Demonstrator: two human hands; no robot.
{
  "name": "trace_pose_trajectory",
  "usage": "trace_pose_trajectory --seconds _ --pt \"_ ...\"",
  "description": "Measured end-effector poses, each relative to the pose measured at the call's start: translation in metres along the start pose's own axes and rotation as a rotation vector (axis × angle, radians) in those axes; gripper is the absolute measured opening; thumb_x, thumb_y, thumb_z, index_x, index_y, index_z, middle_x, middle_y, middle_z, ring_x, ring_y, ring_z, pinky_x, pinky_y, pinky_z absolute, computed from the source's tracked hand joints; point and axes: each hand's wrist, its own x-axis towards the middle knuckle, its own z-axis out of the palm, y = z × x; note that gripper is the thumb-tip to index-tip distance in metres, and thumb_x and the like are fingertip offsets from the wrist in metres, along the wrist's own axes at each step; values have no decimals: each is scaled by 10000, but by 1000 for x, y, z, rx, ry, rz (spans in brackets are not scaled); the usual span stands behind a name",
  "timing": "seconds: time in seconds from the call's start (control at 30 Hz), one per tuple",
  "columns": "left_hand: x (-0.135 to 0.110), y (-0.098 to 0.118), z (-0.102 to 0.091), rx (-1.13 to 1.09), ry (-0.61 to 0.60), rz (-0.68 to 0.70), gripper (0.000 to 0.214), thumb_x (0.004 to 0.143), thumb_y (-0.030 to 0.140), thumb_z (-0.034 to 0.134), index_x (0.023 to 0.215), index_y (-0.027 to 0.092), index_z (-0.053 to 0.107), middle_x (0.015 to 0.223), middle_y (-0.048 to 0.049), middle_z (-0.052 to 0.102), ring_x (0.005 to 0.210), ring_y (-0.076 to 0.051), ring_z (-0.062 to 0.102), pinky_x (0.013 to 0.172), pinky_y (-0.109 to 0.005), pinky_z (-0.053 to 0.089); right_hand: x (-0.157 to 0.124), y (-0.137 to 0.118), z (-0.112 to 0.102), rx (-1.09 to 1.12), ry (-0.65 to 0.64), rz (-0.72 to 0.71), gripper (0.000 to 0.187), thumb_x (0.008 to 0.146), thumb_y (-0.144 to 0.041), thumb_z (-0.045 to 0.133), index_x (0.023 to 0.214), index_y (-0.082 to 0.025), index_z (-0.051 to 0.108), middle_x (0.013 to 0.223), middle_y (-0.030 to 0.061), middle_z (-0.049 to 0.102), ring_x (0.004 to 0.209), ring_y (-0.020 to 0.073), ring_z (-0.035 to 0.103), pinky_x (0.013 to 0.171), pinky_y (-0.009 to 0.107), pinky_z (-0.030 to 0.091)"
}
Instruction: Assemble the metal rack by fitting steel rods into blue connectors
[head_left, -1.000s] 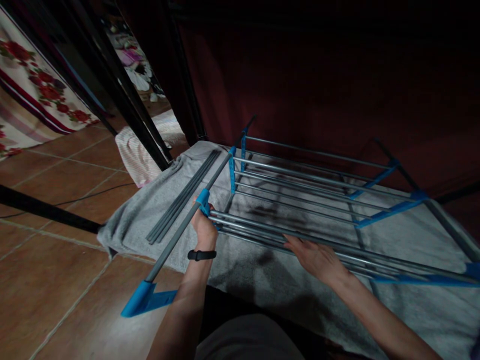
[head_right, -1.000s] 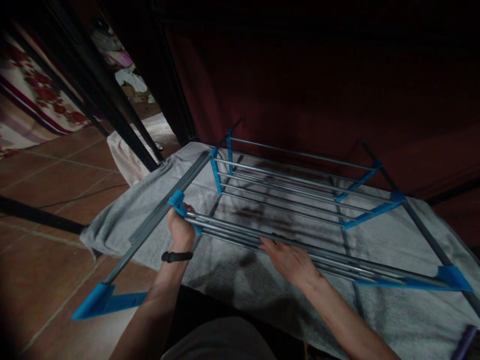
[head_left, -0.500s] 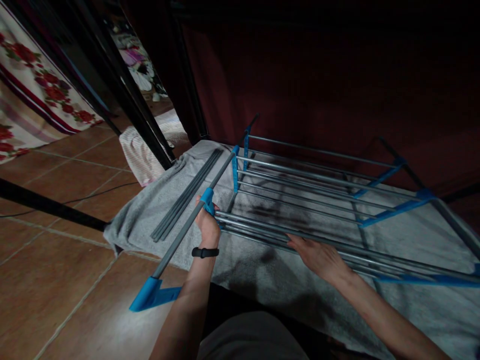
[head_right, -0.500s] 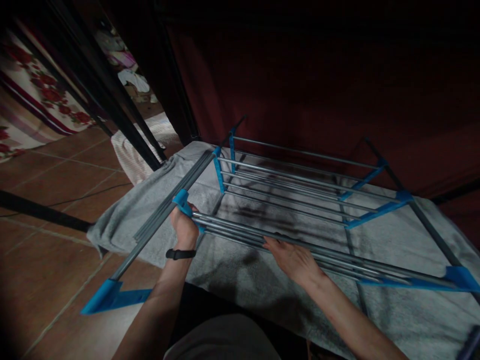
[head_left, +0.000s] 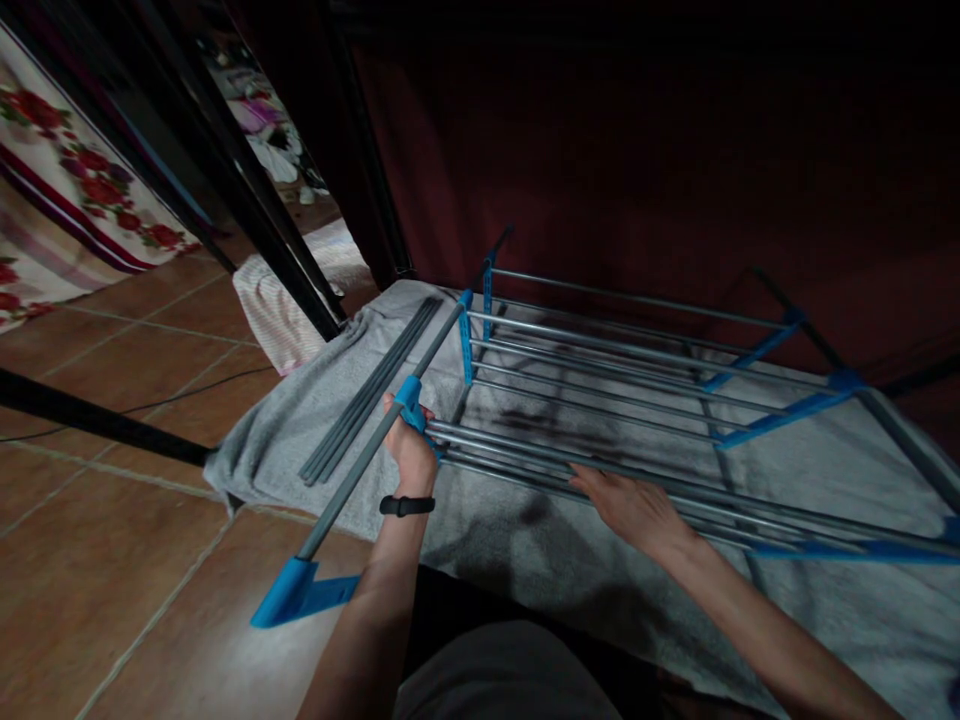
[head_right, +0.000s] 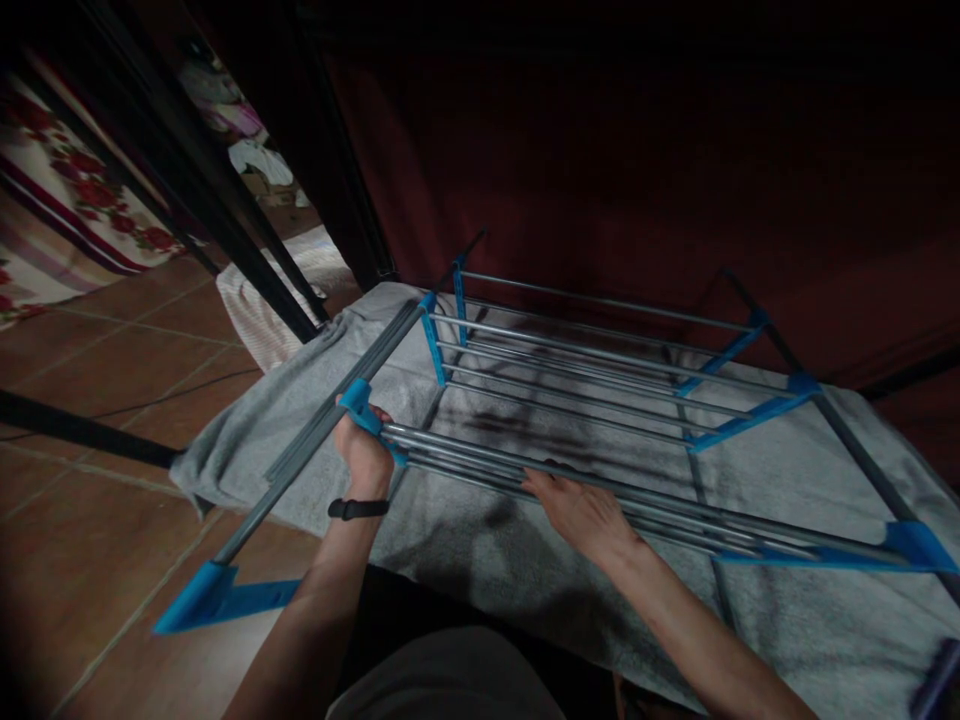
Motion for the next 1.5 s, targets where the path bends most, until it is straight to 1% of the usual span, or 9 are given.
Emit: trace_pose_trajectory --seconds 0.17,0.3,0.43,0.53,0.73,1.07,1.23,1.4,1.5 --pt "0 0 1 5 -6 12 545 909 611 425 572 189 499 483 6 500 413 -96 411 433 -241 314 2 0 -2 42 -64 7 403 1049 -316 369 1427 -347 506 1232 14 704 1024 223 719 737 289 573" --pt "1 -1 1 11 0 17 545 912 594 434 555 187 494 476 8 487 420 -96 410 434 -237 306 2 1 0 72 -75 -1 423 1041 -293 370 1439 -368 492 1276 -4 679 1049 230 711 753 312 584" --pt "1 -2 0 15 -4 0 554 915 599 426 557 183 500 487 7 486 431 -92 412 441 -231 315 0 2 1 73 -57 -16 444 1037 -273 362 1457 -356 481 1302 7 661 1069 242 703 780 332 591" --pt "0 0 0 -18 -30 -1 551 909 618 438 564 190 481 484 17 470 419 -88 404 431 -229 321 -1 2 -2 70 -66 -20 451 1036 -271 359 1465 -354 471 1288 10 671 1059 242 707 774 334 592" --pt "0 2 0 -69 -82 -4 515 886 625 473 603 195 491 473 36 453 363 -84 363 367 -241 249 2 1 -12 -1 -48 15 439 1058 -372 321 1468 -328 472 1223 47 706 999 261 724 757 355 586" --pt "0 -1 -2 -42 -59 -3 455 865 569 501 604 197 491 464 39 447 355 -87 379 358 -235 266 1 2 -11 5 -52 -21 449 1057 -336 325 1489 -330 446 1271 31 685 1038 246 712 781 334 578" --pt "0 -1 0 -42 -48 -13 432 869 545 498 610 199 481 464 37 454 370 -93 402 369 -232 274 2 4 -3 -6 4 -38 444 1064 -365 329 1490 -325 449 1265 34 688 1032 242 714 778 318 575" --pt "-1 0 0 -6 -34 -6 495 897 596 430 606 199 482 461 36 444 374 -94 392 385 -246 278 2 4 -2 -1 9 -37 439 1065 -387 323 1477 -335 465 1258 33 691 1024 232 717 781 314 575" --pt "-1 1 0 30 -19 21 524 905 617 417 603 195 489 476 31 453 407 -98 422 425 -248 322 2 2 -4 -19 -5 -44 436 1064 -380 331 1479 -334 460 1267 32 687 1015 228 719 771 308 575"
